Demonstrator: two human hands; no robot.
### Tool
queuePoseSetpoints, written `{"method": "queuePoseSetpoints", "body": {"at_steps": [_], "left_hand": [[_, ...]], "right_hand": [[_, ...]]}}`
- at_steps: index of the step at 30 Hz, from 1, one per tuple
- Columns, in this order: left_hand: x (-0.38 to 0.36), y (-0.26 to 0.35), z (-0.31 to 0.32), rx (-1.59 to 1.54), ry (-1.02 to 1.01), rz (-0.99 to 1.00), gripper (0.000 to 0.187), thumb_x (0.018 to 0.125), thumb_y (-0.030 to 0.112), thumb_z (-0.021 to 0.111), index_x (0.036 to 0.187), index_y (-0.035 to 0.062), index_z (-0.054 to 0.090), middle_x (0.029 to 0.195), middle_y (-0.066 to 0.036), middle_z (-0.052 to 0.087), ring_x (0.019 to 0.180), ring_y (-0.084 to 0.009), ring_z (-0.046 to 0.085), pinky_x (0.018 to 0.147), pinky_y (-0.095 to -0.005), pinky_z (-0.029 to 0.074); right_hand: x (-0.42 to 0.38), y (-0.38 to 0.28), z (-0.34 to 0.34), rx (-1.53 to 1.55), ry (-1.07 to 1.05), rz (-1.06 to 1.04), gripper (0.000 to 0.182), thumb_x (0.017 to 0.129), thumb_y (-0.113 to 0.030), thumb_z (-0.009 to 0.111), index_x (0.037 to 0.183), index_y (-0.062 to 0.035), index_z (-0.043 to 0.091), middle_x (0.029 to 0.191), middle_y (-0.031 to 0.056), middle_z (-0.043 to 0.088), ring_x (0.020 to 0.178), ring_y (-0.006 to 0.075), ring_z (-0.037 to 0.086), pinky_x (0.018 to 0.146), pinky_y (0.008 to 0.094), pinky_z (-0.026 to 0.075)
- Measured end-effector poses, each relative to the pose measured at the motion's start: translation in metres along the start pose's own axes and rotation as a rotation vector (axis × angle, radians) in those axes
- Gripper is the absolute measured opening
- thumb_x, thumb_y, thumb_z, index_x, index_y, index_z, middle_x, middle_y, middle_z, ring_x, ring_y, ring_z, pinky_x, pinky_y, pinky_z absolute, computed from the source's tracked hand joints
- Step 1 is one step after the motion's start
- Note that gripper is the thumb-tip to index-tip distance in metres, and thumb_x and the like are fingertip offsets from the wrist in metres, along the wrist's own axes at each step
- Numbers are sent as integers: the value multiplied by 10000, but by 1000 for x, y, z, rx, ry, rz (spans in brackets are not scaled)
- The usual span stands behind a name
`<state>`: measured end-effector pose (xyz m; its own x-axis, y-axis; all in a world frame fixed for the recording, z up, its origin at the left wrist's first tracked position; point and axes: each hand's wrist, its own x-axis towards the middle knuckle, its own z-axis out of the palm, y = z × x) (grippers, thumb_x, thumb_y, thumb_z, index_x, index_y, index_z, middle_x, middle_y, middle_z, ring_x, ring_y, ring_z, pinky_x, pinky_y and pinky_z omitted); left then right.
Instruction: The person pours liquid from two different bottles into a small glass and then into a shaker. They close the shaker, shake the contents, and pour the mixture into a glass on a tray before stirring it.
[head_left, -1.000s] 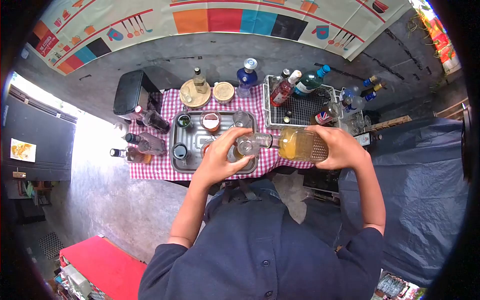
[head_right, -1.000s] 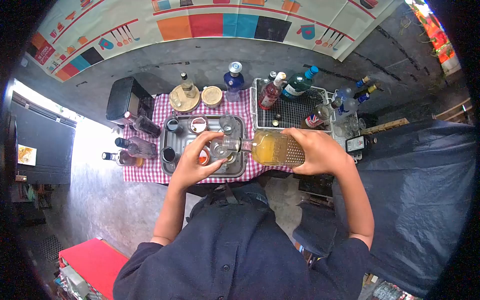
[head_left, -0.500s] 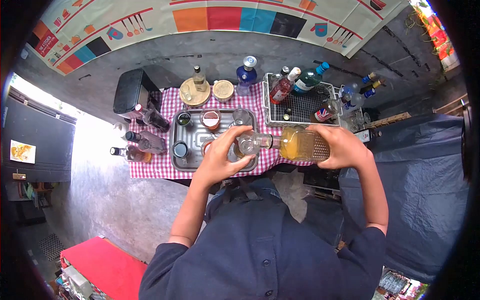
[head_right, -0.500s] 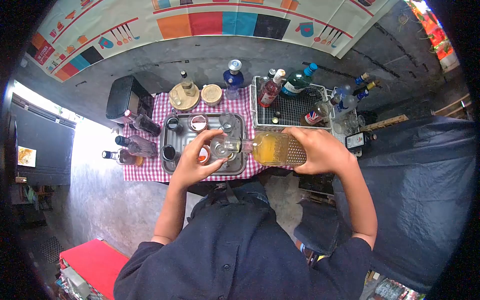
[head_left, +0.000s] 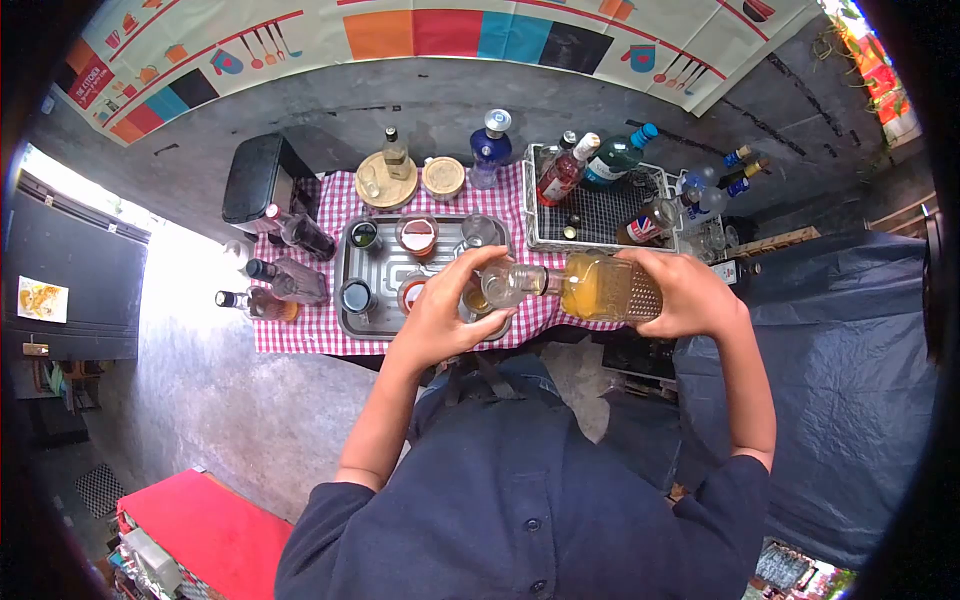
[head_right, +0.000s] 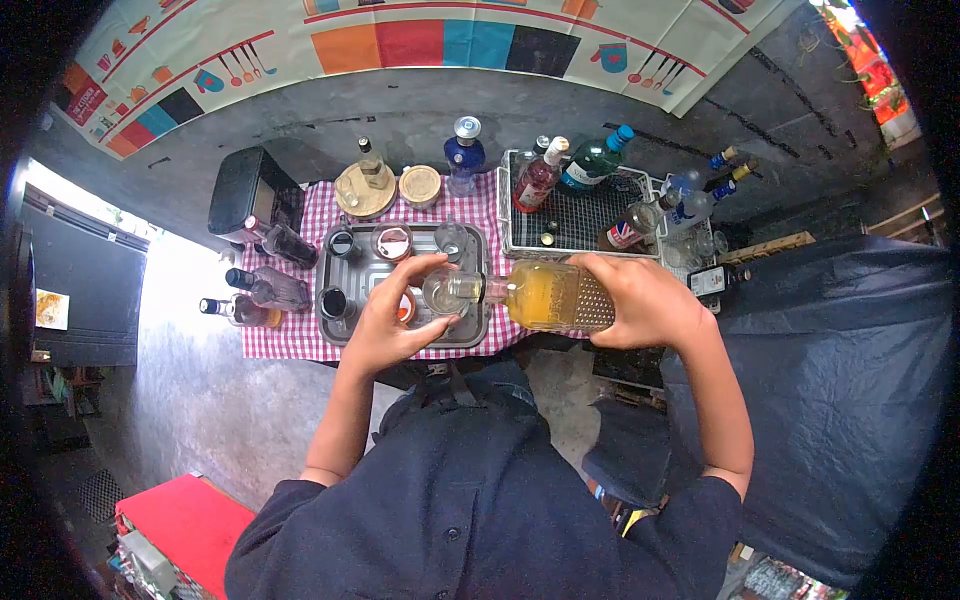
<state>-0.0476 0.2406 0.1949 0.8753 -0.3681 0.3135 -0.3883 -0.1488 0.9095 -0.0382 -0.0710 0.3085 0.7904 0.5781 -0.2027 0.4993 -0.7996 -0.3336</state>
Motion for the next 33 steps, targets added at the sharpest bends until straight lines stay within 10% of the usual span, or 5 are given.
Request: {"method": "queuePoseSetpoints", "body": {"at_steps": [33], "left_hand": [[72, 11, 86, 53, 25, 36, 718, 720, 105, 825, 1356, 33, 498, 1198, -137, 656, 1091, -244, 644, 961, -368, 489]], "right_hand": [[-38, 94, -37, 17, -75, 66, 789, 613, -240, 807, 1304, -27, 493, 1108, 230, 667, 1001, 403, 653, 868, 457, 537]]}}
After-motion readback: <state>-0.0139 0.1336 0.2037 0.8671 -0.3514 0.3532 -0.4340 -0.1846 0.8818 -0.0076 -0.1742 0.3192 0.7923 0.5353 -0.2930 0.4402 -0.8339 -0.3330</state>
